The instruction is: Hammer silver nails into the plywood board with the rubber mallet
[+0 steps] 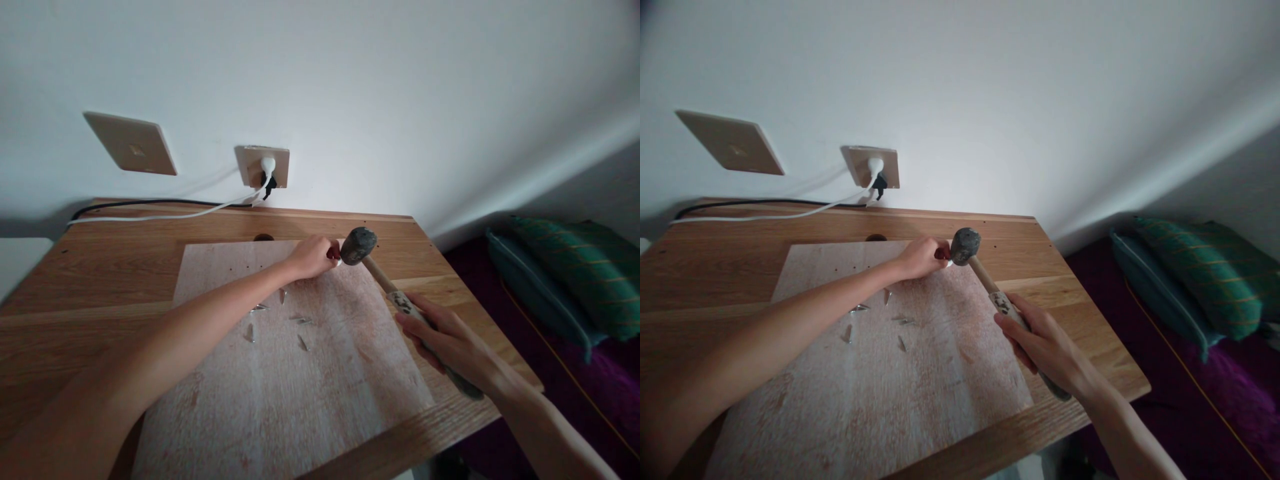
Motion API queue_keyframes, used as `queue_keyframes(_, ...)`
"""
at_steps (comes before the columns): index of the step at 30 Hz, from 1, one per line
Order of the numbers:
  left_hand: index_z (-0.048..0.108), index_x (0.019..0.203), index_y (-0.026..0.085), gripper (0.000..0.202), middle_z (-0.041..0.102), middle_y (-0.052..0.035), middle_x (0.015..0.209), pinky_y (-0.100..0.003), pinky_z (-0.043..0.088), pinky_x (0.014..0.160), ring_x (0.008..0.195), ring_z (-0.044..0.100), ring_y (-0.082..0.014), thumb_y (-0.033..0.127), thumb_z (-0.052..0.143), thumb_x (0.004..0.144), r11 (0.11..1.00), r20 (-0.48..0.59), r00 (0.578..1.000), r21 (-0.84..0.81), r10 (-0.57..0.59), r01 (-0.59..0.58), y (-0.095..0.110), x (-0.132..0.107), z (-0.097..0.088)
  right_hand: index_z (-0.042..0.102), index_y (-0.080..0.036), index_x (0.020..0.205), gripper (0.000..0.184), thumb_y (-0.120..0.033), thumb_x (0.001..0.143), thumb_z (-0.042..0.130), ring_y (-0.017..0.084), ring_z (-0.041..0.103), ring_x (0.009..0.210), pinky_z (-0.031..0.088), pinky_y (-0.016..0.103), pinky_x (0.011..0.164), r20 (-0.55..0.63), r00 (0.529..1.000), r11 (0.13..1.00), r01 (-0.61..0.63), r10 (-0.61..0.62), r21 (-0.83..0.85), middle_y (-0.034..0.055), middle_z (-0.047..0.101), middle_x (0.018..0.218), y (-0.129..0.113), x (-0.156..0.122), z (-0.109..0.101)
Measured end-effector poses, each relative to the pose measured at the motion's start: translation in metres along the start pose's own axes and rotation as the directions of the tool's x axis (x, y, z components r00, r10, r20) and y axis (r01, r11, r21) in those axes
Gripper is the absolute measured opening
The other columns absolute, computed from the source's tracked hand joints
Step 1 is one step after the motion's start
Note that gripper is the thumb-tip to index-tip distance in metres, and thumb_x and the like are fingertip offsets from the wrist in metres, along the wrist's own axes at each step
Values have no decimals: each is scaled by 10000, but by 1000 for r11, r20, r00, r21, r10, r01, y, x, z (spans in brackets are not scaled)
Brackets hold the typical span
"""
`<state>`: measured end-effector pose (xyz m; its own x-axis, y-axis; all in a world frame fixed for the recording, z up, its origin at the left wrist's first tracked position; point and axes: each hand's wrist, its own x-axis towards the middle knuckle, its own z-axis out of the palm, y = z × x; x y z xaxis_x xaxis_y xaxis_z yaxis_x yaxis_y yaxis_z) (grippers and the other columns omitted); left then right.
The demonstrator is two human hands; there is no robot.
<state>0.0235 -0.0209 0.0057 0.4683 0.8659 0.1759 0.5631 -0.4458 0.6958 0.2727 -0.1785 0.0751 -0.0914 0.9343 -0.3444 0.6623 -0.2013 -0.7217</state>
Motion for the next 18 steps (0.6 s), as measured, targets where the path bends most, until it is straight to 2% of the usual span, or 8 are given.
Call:
queue_keyframes(5, 801, 891, 181, 120, 802, -45, 857, -292, 500, 697, 768, 717, -198, 165, 704, 821, 1000, 8, 1000, 3, 0, 0, -1, 1, 1, 619, -217, 992, 427, -644, 965, 610, 74, 384, 390, 293, 175, 351, -5, 1000, 1000, 4, -3, 12, -89, 461, 545, 0, 0, -1)
queue_keyframes(11, 760, 902, 189, 83, 781, -42, 902, -300, 520, 752, 842, 724, -213, 201, 721, 830, 1000, 2, 1000, 12, 14, -14, -3, 0, 4, 628, -219, 1058, 450, -659, 967, 602, 67, 375, 390, 281, 170, 344, -6, 1000, 1000, 0, 0, 23, -91, 455, 577, -3, 1, -1)
queue_keyframes(15, 725, 1048, 197, 312, 736, -83, 1107, -346, 546, 866, 1000, 714, -268, 329, 836, 788, 996, -35, 997, 59, 74, -72, -6, -2, 7, 606, -223, 1006, 429, -650, 969, 597, 64, 372, 382, 277, 167, 344, 31, 999, 1000, -8, 8, 5, -99, 442, 557, -4, 2, -1)
queue_keyframes(18, 702, 1114, 199, 373, 706, -93, 1149, -369, 547, 918, 1047, 704, -282, 359, 839, 807, 995, -33, 997, 66, 71, -69, -7, -3, 7, 595, -219, 1024, 415, -631, 974, 594, 63, 371, 377, 270, 168, 344, 34, 999, 1000, -8, 8, 9, -105, 442, 553, -5, 1, 1)
